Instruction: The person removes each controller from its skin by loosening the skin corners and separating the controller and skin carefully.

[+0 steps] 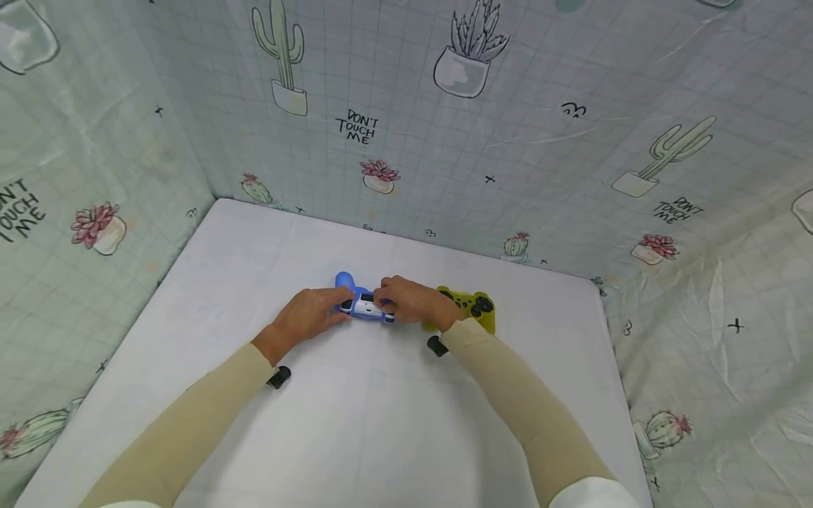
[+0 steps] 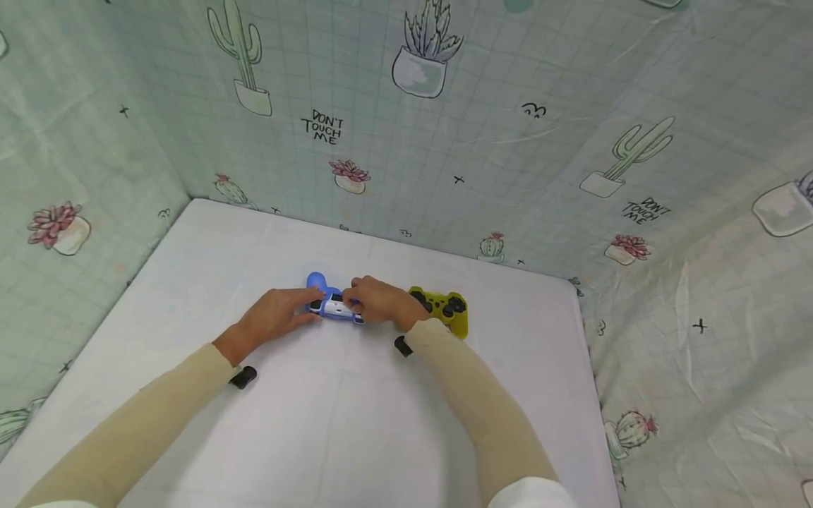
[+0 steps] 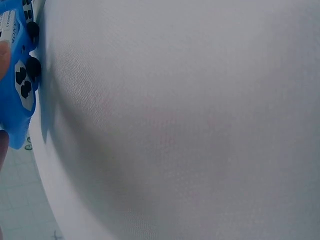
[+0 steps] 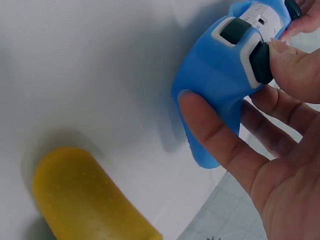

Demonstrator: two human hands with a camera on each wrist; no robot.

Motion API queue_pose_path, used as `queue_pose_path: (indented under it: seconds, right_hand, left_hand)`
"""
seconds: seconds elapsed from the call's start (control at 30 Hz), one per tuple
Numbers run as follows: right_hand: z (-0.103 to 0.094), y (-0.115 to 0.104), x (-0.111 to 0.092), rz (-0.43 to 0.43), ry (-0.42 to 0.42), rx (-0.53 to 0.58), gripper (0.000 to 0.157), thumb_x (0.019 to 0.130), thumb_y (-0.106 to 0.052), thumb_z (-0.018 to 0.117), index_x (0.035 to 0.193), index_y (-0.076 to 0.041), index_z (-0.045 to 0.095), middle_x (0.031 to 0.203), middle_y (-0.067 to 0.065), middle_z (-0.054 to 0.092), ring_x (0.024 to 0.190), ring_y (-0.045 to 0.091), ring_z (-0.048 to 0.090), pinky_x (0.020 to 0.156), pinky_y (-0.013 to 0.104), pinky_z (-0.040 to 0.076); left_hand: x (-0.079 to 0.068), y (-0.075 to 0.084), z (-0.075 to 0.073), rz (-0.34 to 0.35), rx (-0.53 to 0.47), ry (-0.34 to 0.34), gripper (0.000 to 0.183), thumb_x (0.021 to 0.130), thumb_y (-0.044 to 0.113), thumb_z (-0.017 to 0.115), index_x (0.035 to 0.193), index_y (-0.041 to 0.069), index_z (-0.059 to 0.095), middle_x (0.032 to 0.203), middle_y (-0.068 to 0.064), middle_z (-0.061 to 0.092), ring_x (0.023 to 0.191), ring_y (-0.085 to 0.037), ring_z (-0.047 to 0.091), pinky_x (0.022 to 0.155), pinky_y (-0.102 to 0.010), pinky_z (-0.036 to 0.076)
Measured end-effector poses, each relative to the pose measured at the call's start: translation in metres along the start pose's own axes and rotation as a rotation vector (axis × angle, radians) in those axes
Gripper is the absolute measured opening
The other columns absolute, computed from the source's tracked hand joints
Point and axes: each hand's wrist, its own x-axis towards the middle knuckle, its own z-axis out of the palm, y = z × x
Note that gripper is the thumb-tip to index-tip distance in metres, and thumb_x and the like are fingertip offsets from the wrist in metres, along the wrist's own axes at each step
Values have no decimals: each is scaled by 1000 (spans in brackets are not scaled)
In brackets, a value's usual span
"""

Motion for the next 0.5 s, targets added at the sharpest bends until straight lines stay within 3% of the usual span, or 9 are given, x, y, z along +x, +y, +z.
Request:
queue_pose_path:
  seconds: [0.13, 0.33, 0.5]
  right_hand:
    - [1, 0, 2, -18, -14, -12, 14, 105, -6, 55, 98, -17, 58, 96, 0, 46, 96, 18, 45, 83, 31, 38]
    - [6, 6, 2, -36, 17, -11, 9, 108, -13, 55, 104, -19, 61, 100, 0, 51, 95, 18, 46, 84, 31, 40]
    - [5, 4, 2, -15, -9, -66, 9, 108, -13, 53, 103, -18, 57, 98, 0, 50, 93, 17, 45, 80, 29, 39]
  left_hand:
    - [0, 1, -1, -1, 7, -10, 45, 87, 28, 85, 126, 11, 70, 122, -9, 78, 106, -25, 77, 89, -39, 62]
    - [0, 0, -2, 4, 21, 4, 45, 85, 26, 87, 124, 11, 70, 118, -9, 79, 102, -25, 78, 86, -39, 63]
    - [1, -2, -2, 15, 9, -7, 43, 86, 27, 86, 124, 12, 69, 117, -8, 79, 100, -23, 78, 86, -37, 63]
